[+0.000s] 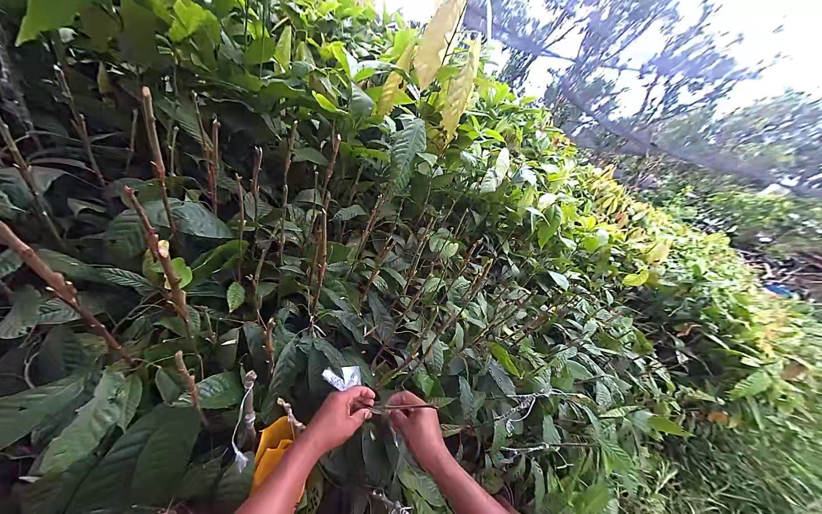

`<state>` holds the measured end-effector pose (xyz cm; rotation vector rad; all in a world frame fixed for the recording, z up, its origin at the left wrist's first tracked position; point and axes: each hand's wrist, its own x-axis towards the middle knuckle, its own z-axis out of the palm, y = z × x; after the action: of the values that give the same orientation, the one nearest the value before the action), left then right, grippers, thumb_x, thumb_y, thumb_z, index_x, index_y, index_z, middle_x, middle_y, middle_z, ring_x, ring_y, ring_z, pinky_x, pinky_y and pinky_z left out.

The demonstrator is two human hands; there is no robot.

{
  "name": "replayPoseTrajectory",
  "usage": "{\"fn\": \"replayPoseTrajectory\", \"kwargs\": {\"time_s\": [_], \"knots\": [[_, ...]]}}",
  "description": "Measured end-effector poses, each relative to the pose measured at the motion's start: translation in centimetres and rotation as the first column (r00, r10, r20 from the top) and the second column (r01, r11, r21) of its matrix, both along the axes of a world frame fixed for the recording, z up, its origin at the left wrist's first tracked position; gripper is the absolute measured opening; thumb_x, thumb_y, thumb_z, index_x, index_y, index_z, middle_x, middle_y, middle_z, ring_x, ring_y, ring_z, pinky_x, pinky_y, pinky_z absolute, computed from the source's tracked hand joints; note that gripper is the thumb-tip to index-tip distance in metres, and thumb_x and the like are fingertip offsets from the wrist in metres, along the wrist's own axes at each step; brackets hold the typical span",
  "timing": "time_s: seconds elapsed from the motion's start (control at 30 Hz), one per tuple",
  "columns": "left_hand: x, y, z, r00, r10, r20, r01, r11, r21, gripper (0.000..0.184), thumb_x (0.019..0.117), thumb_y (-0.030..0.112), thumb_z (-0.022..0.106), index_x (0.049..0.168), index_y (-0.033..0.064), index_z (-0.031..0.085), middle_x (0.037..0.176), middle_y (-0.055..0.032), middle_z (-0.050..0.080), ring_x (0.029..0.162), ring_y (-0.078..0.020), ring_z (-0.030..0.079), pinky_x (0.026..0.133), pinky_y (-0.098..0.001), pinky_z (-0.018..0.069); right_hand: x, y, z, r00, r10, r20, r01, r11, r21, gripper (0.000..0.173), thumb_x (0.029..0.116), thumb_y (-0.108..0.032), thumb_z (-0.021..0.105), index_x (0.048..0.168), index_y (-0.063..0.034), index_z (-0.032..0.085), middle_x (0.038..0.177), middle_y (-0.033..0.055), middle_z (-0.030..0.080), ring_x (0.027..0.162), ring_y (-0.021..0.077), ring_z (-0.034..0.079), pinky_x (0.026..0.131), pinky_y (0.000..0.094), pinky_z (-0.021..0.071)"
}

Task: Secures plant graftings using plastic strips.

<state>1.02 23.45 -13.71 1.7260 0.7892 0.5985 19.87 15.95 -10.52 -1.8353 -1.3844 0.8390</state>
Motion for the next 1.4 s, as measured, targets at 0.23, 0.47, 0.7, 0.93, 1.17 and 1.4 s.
{"fn": "replayPoseTrajectory", "kwargs": {"time_s": [0.23,0.47,0.7,0.93,1.17,1.4], "knots": [[0.1,0.2,-0.1,0.991,0.011,0.132,0.030,0.952,-0.306,0.025,0.1048,0.013,0.058,0.125,-0.0018,0.059,0.108,-0.0117,0.072,0.087,-0.0161,0.074,0.084,-0.0338,0.0622,0.1,0.5,-0.5,0.931,0.258,0.259,-0.298,0.946,0.128,0.017,0.0944,-0.011,0.068,0.106,-0.0097,0.080,0.100,0.0130,0.074,0.097,0.0244,0.069,0.093,0.0414,0.0551],[0.3,-0.8,-0.7,0.999,-0.016,-0.043,0.027,0.962,0.270,0.024,0.1029,0.015,0.059,0.117,0.0020,0.073,0.108,-0.0136,0.075,0.100,-0.0223,0.072,0.098,-0.0421,0.0550,-0.1,-0.1,0.1,0.991,0.131,-0.013,-0.131,0.974,-0.187,0.022,0.0981,-0.017,0.068,0.114,-0.0020,0.072,0.098,0.0089,0.074,0.080,0.0143,0.071,0.080,0.0347,0.0608],[1.5,-1.4,0.6,0.986,-0.018,-0.163,0.052,0.977,0.209,0.024,0.1039,0.015,0.056,0.114,0.0023,0.074,0.104,-0.0137,0.075,0.096,-0.0224,0.072,0.096,-0.0411,0.0547,-2.9,-7.0,3.2,0.958,0.217,0.188,-0.186,0.967,-0.172,0.034,0.1012,-0.014,0.059,0.133,-0.0034,0.068,0.114,0.0172,0.074,0.101,0.0272,0.072,0.096,0.0448,0.0563],[2.1,-2.8,-1.3,0.942,-0.169,-0.289,0.254,0.923,0.288,0.023,0.1010,0.016,0.059,0.110,0.0021,0.074,0.106,-0.0204,0.074,0.104,-0.0369,0.071,0.098,-0.0578,0.0521,-2.1,-4.3,8.3,0.895,0.434,-0.106,-0.444,0.836,-0.324,0.029,0.1023,-0.013,0.060,0.128,-0.0014,0.065,0.111,0.0122,0.073,0.084,0.0204,0.071,0.077,0.0416,0.0597],[0.3,-2.1,-0.1,0.973,-0.085,-0.213,0.139,0.958,0.251,0.022,0.1002,0.017,0.062,0.108,0.0008,0.075,0.105,-0.0161,0.075,0.102,-0.0280,0.071,0.099,-0.0498,0.0523,5.6,-0.2,4.5,0.843,0.399,0.361,-0.289,0.902,-0.322,0.048,0.1042,-0.003,0.043,0.150,-0.0141,0.050,0.143,0.0115,0.062,0.127,0.0286,0.061,0.104,0.0489,0.0515],[-0.2,-1.6,1.1,0.984,0.096,-0.148,-0.086,0.994,0.072,0.014,0.0953,0.016,0.070,0.103,0.0064,0.077,0.096,-0.0069,0.076,0.089,-0.0149,0.071,0.089,-0.0383,0.0567,0.4,-4.4,2.1,0.778,0.365,0.511,-0.170,0.906,-0.388,0.029,0.1010,-0.025,0.062,0.126,-0.0131,0.070,0.117,0.0108,0.074,0.116,0.0316,0.068,0.103,0.0550,0.0511]]}}
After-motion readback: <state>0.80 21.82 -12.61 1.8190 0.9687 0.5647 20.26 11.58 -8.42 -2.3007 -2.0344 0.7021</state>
